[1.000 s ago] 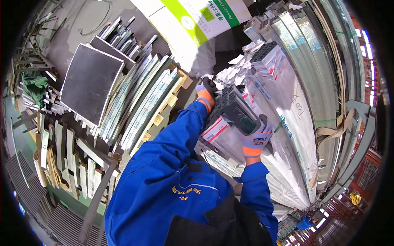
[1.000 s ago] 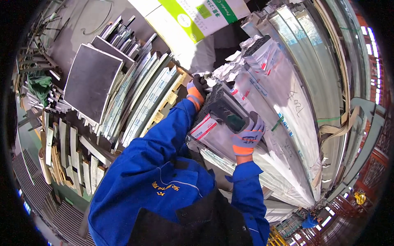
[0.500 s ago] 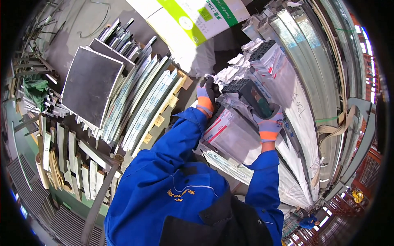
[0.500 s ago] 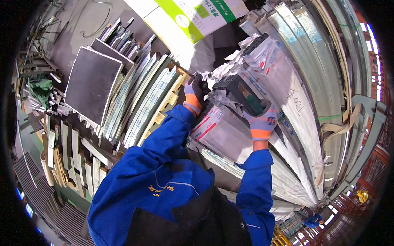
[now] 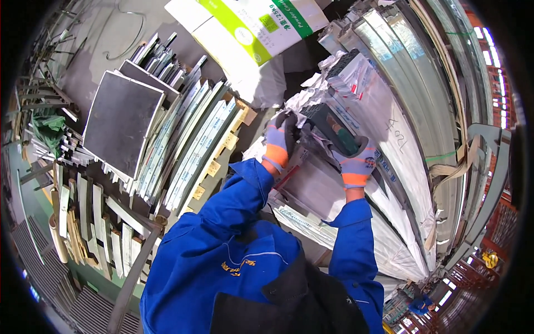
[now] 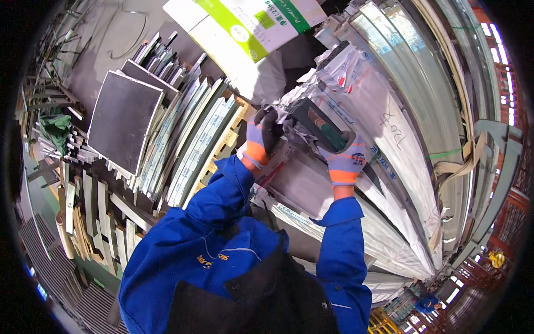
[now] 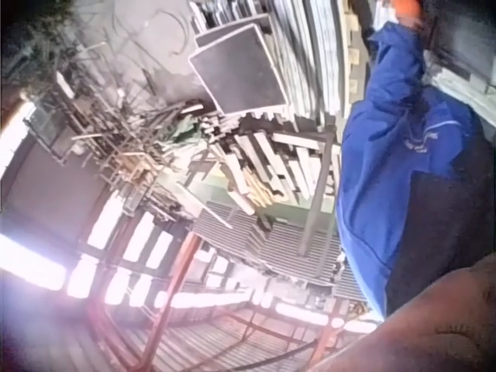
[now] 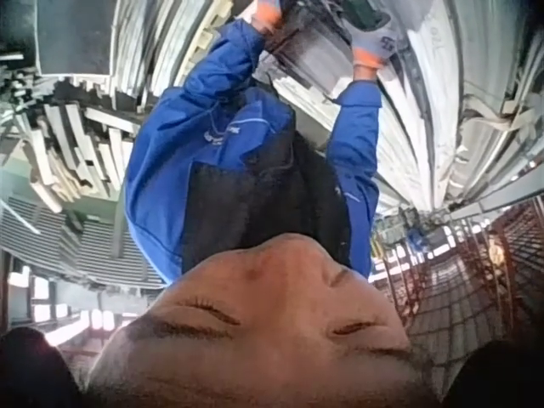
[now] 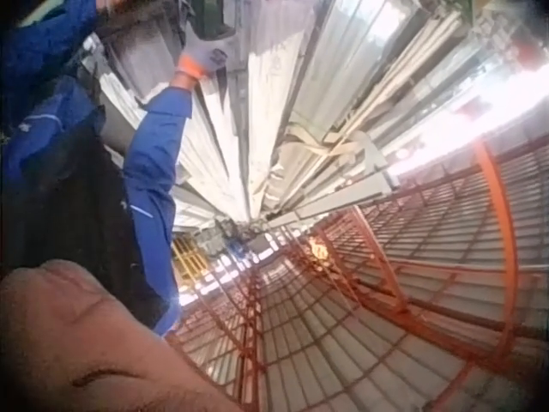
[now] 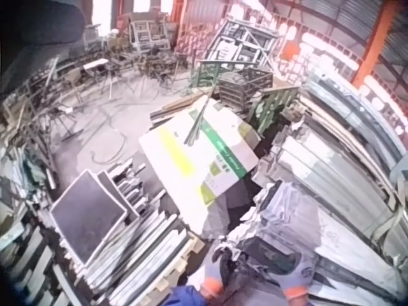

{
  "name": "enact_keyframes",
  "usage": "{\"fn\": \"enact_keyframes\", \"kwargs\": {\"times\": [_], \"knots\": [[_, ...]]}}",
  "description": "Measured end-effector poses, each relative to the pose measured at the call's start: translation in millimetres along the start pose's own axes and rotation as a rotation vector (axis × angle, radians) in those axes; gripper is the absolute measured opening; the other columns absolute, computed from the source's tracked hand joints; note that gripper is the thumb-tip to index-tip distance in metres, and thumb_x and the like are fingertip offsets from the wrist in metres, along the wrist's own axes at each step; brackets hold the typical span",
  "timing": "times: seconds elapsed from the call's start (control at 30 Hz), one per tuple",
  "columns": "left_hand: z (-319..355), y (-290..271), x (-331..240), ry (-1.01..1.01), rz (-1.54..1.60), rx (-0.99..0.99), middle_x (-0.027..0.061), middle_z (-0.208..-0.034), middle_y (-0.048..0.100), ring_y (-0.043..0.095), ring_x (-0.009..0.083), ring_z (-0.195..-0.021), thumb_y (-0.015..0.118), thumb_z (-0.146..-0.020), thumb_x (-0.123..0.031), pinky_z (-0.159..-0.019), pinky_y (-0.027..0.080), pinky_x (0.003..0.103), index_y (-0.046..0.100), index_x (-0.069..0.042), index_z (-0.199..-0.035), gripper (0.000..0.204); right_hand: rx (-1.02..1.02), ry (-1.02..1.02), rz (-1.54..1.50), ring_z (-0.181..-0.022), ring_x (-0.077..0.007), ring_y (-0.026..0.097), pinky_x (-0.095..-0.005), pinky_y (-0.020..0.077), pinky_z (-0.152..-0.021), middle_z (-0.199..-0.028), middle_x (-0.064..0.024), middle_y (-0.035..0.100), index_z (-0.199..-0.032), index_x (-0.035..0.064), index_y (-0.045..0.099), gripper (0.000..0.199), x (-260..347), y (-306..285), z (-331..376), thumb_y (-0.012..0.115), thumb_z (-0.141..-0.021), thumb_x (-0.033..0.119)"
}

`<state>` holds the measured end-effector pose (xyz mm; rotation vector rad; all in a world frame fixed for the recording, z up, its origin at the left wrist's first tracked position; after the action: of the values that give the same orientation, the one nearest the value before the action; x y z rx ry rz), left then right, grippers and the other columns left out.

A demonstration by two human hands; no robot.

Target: Removing protective plastic wrap from a bundle of metal profiles using a utility knife.

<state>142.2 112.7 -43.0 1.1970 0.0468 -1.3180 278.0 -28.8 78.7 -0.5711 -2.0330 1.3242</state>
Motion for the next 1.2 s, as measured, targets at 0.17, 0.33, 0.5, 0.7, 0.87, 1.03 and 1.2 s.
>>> {"fn": "enact_keyframes", "kwargs": {"times": [0.17, 0.33, 0.5, 0.7, 0.87, 1.03, 1.2], "knots": [[53, 16, -61, 0.512, -0.557, -0.019, 0.0084, -0.075, 0.057, 0.056, 0.0145, -0.061, 0.057, -0.089, -0.016, -0.053, 0.045, 0.027, 0.062, -0.001, -0.097, 0.018, 0.094, 0.105, 0.042, -0.082, -0.0283, 0.059, -0.0378, 0.0473, -0.074, -0.085, -0.0094, 0.061, -0.092, 0.0078, 0.057, 0.062, -1, 0, 2, 0.09, -0.047, 0.036], [97, 35, -67, 0.099, -0.37, 0.033, 0.0072, -0.069, 0.056, 0.056, 0.0139, -0.059, 0.049, -0.092, -0.022, -0.053, 0.044, 0.028, 0.06, 0.0, -0.088, 0.025, 0.085, 0.096, 0.033, -0.082, -0.0294, 0.059, -0.0394, 0.0474, -0.075, -0.088, -0.0091, 0.062, -0.094, 0.0077, 0.056, 0.063, -10, 5, 12, 0.088, -0.048, 0.036], [166, 37, -71, 0.222, -0.586, 0.195, 0.0035, -0.069, 0.053, 0.049, 0.0096, -0.06, 0.047, -0.092, -0.02, -0.055, 0.04, 0.025, 0.063, 0.0, -0.093, 0.025, 0.133, 0.067, 0.051, -0.088, -0.031, 0.057, -0.0426, 0.0471, -0.075, -0.09, -0.0104, 0.057, -0.092, 0.01, 0.056, 0.06, -9, 7, 31, 0.086, -0.051, 0.041], [146, -22, -52, 0.035, -0.349, 0.108, 0.0068, -0.097, 0.058, 0.053, 0.0098, -0.086, 0.059, -0.091, -0.018, -0.065, 0.047, 0.025, 0.05, -0.004, -0.119, 0.032, 0.039, -0.066, 0.091, -0.085, -0.0307, 0.056, -0.0408, 0.046, -0.075, -0.088, -0.0102, 0.055, -0.091, 0.0083, 0.055, 0.061, 16, -3, 51, 0.087, -0.049, 0.039], [95, -33, -34, 0.29, -0.643, 0.125, 0.0044, -0.087, 0.064, 0.058, 0.0139, -0.071, 0.069, -0.086, -0.034, -0.066, 0.049, 0.027, 0.059, -0.005, -0.113, 0.041, 0.038, -0.057, 0.074, -0.085, -0.0304, 0.056, -0.0407, 0.046, -0.077, -0.088, -0.0095, 0.055, -0.093, 0.0075, 0.056, 0.063, 19, -6, 53, 0.087, -0.048, 0.04], [46, -16, -30, 0.114, -1.316, 0.179, 0.0146, -0.09, 0.069, 0.066, 0.0253, -0.082, 0.074, -0.078, -0.04, -0.078, 0.051, 0.035, 0.063, -0.001, -0.108, 0.05, 0.063, -0.048, 0.09, -0.088, -0.0298, 0.056, -0.0398, 0.0466, -0.079, -0.091, -0.0099, 0.057, -0.092, 0.008, 0.056, 0.062, 18, -6, 55, 0.085, -0.049, 0.041], [21, -30, -12, 0.145, -1.397, 0.272, 0.0167, -0.096, 0.069, 0.066, 0.0318, -0.088, 0.072, -0.077, -0.038, -0.079, 0.051, 0.039, 0.068, -0.004, -0.104, 0.044, 0.106, -0.025, 0.085, -0.089, -0.0301, 0.056, -0.0396, 0.0466, -0.08, -0.092, -0.01, 0.057, -0.094, 0.0077, 0.056, 0.063, 11, -3, 53, 0.086, -0.048, 0.038]]}}
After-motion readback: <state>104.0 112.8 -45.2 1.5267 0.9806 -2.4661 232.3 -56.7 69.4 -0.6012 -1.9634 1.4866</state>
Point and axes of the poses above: each hand's wrist, its own z-axis away from the middle knuckle, its own y-axis out of the palm, x = y × z, the point moved 5 cm from there along -z, towards the middle knuckle
